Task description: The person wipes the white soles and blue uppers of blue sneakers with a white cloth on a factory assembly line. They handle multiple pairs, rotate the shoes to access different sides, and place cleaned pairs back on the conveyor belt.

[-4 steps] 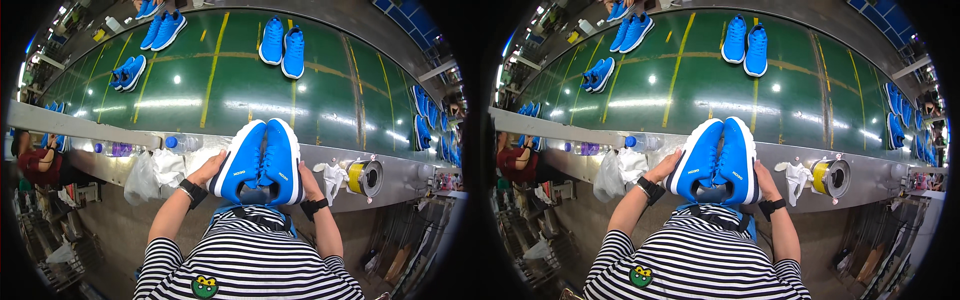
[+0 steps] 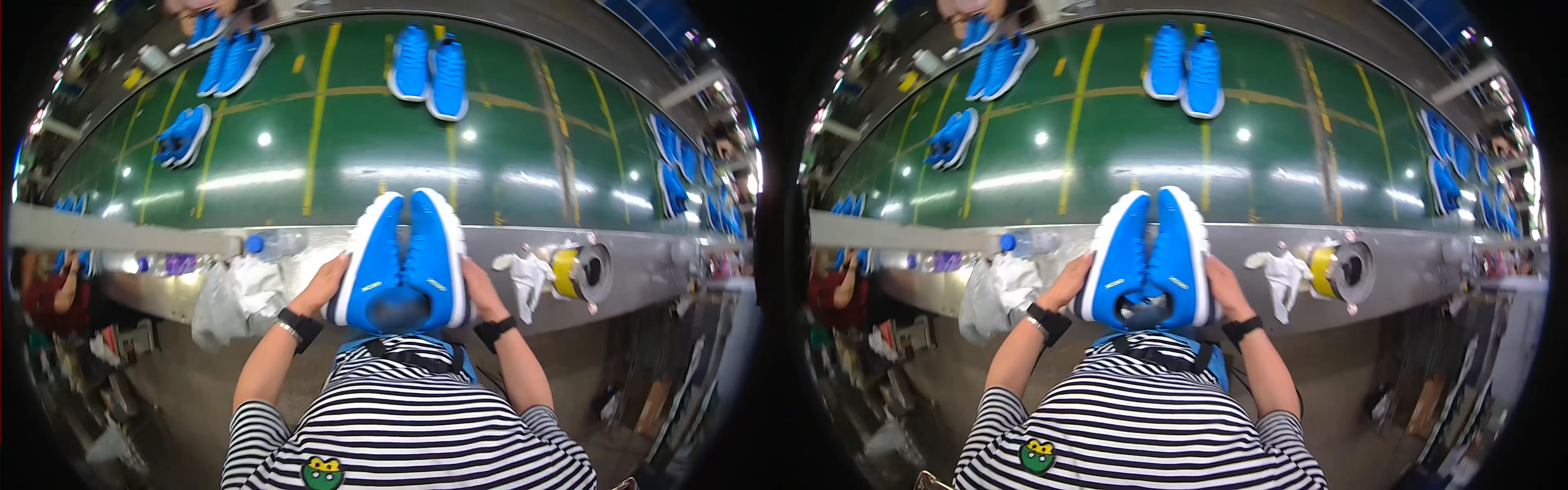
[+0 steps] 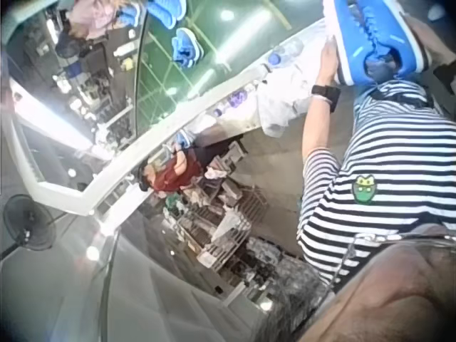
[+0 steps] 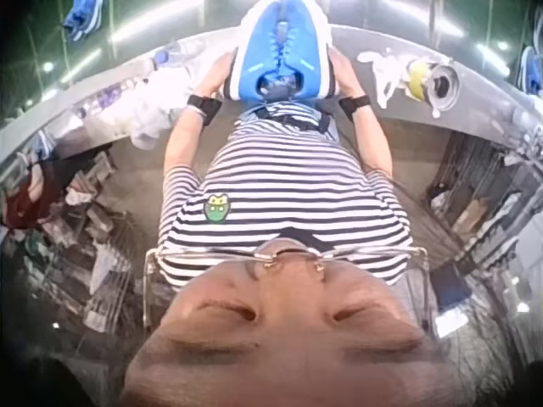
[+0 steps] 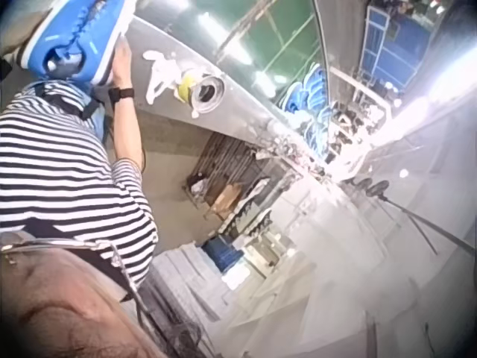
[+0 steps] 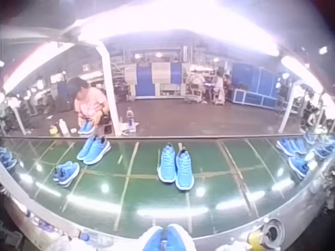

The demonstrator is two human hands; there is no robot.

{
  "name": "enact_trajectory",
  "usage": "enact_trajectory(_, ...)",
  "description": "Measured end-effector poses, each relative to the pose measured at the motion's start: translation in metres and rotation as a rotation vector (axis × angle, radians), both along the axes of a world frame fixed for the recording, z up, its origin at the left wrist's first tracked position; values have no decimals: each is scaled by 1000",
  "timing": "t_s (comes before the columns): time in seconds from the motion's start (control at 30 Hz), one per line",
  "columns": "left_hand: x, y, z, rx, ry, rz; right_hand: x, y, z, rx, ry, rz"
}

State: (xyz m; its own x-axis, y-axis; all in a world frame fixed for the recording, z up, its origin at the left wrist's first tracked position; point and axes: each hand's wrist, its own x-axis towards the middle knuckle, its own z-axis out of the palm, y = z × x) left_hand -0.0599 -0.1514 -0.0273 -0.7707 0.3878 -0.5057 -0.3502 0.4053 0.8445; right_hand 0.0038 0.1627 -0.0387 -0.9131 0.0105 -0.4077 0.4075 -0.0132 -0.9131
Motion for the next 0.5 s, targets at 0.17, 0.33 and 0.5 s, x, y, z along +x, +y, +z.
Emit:
enact_trajectory(0.17,29,15,-19,-214,149,111,19,3,-31,492,247,-38)
enact_trajectory(0.33,39,-7,-69,-93,111,158,35,67,-30,918,277,-507)
enact_trajectory(0.5,32,0,-43,-134,108,82,37,107,-68,1188,102,-343)
